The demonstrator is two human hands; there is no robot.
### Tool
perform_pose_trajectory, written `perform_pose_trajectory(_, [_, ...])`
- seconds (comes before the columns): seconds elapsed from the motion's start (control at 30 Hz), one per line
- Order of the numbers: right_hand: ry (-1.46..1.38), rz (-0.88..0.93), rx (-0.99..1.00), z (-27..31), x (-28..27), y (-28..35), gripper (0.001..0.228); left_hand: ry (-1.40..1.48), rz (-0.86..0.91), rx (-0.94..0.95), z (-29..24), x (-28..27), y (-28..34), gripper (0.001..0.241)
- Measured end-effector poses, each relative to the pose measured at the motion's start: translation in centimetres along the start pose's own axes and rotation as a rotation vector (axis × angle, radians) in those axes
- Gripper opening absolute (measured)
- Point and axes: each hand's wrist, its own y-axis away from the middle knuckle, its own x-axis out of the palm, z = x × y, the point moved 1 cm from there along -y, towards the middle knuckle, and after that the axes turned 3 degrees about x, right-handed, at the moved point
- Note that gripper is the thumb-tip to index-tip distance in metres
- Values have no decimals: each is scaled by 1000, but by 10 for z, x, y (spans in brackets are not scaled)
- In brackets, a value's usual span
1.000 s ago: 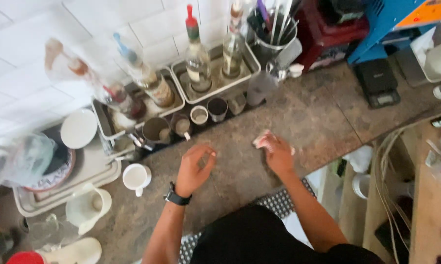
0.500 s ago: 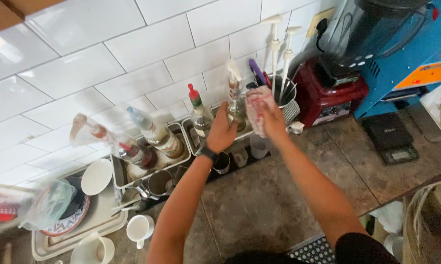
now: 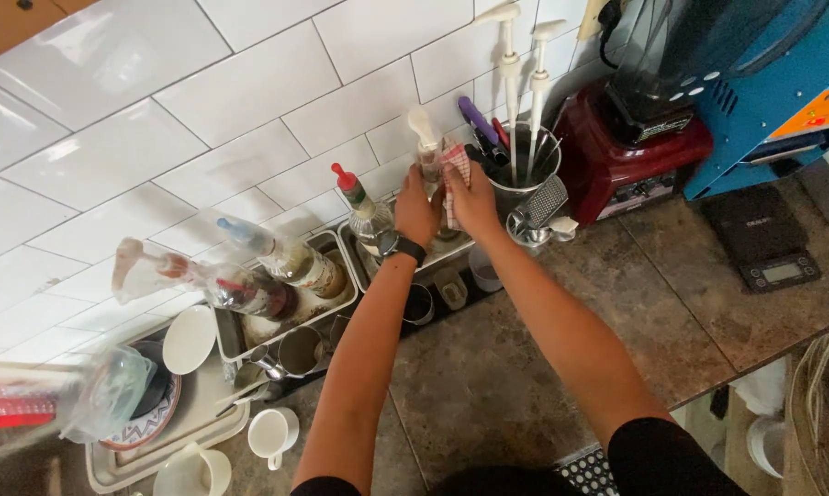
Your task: Wiping down espresso cups and cleaning syrup pump bottles at a coffee shop counter.
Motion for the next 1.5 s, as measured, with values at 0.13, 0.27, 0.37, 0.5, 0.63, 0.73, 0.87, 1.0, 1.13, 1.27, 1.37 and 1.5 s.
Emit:
perform_pose_trajectory(0.13, [124, 34, -41, -8, -17, -6, 36, 28, -23, 76, 1, -12, -7, 60])
perform_pose_trajectory(0.27, [94, 46, -59, -2, -18, -9, 32, 13, -12, 51, -4, -16, -7, 60])
perform_pose_trajectory(0.37, [62, 39, -13, -3, -14, -4, 46, 48, -2, 48, -11, -25, -2, 59])
perform_pose_trajectory(0.5, [115, 40, 90, -29, -24, -4, 37, 529, 195, -116, -70, -82, 5, 78])
perform_pose_trajectory(0.63, [90, 48, 147, 3, -34, 13, 50, 481, 139, 55, -69, -86, 4, 79])
perform_pose_trajectory(0.73, [67, 43, 173, -3, -31, 6, 48, 620, -2, 43, -75, -86, 2, 62])
perform_pose_trajectory(0.87, [19, 68, 119, 0, -24, 2, 41, 578, -96, -21, -69, -77, -6, 56])
perform_pose_trajectory(1.0, [58, 39, 97, -1, -23, 3, 36, 510, -129, 46, -70, -85, -6, 54])
perform_pose_trajectory(1.13, [68, 28, 37, 0, -17, -4, 34, 510, -56, 29, -72, -89, -5, 57])
perform_pose_trajectory(1.27, [141, 70, -8, 1, -22, -13, 36, 546, -14, 29, -89, -107, -3, 66])
perform_pose_trajectory(1.37, [94, 92, 14, 21, -23, -2, 33, 562, -26, 10, -80, -102, -7, 71])
perform_pose_trajectory(1.5, [27, 93, 57, 8, -19, -3, 35, 512, -180, 135, -54, -75, -23, 52])
